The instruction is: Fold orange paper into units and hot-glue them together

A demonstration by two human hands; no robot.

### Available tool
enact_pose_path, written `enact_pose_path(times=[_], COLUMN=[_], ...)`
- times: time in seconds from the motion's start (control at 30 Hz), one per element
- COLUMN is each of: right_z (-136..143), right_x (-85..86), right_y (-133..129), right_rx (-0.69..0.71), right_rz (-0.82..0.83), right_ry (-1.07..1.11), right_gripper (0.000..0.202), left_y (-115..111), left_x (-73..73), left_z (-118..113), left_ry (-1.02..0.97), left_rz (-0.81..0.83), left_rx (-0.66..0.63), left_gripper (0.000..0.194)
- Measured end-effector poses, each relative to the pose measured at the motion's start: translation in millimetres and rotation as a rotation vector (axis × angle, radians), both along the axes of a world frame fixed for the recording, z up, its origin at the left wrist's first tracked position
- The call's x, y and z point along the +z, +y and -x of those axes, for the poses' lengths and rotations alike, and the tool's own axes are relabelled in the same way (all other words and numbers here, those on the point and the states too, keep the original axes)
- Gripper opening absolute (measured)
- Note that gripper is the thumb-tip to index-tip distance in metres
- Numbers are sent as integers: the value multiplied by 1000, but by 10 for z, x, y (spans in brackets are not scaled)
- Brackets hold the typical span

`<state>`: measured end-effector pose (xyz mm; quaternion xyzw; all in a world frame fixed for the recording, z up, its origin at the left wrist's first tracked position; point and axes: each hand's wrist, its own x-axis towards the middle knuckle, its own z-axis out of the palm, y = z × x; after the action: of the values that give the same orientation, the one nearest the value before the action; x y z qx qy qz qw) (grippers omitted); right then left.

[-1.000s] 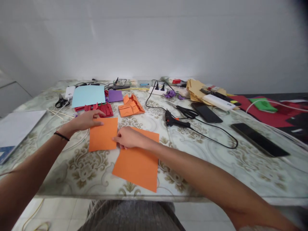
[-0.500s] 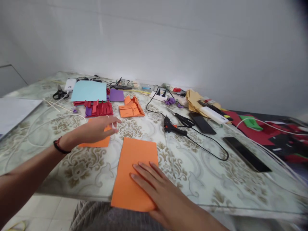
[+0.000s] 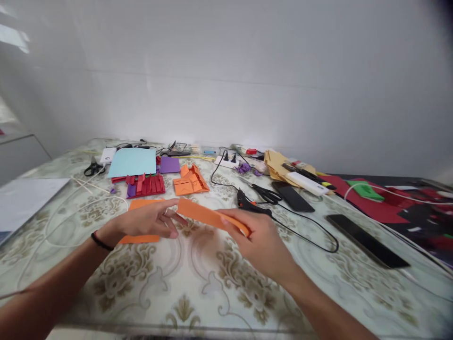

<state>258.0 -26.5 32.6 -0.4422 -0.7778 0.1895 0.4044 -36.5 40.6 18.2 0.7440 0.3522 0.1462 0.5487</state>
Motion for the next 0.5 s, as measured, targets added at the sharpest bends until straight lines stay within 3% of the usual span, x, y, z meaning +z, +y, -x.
enact_pose_path(times=[0.1,0.2,0.27,0.37,0.5], right_z=[46,57,38,-12,-24], right_x=[259,332,261,50,-210], right_y=[55,100,169,329,503], right_rx=[-20,119,170,86,142], right_rz=[-146,-158,-202,-235,60], right_ry=[43,20,48,184,428], right_gripper=[19,16,27,33,30], left_y=[-69,-104,-102,-91,-126], left_x=[141,161,102,-4,-58], left_z=[-168,-263,-262,-215,-197], left_ry=[-111,-166,-220,-278,-302], left_rz=[-49,-253,-358,-445,-509], left_rx=[75,183,265,393,497], left_gripper=[60,43,33,30,29])
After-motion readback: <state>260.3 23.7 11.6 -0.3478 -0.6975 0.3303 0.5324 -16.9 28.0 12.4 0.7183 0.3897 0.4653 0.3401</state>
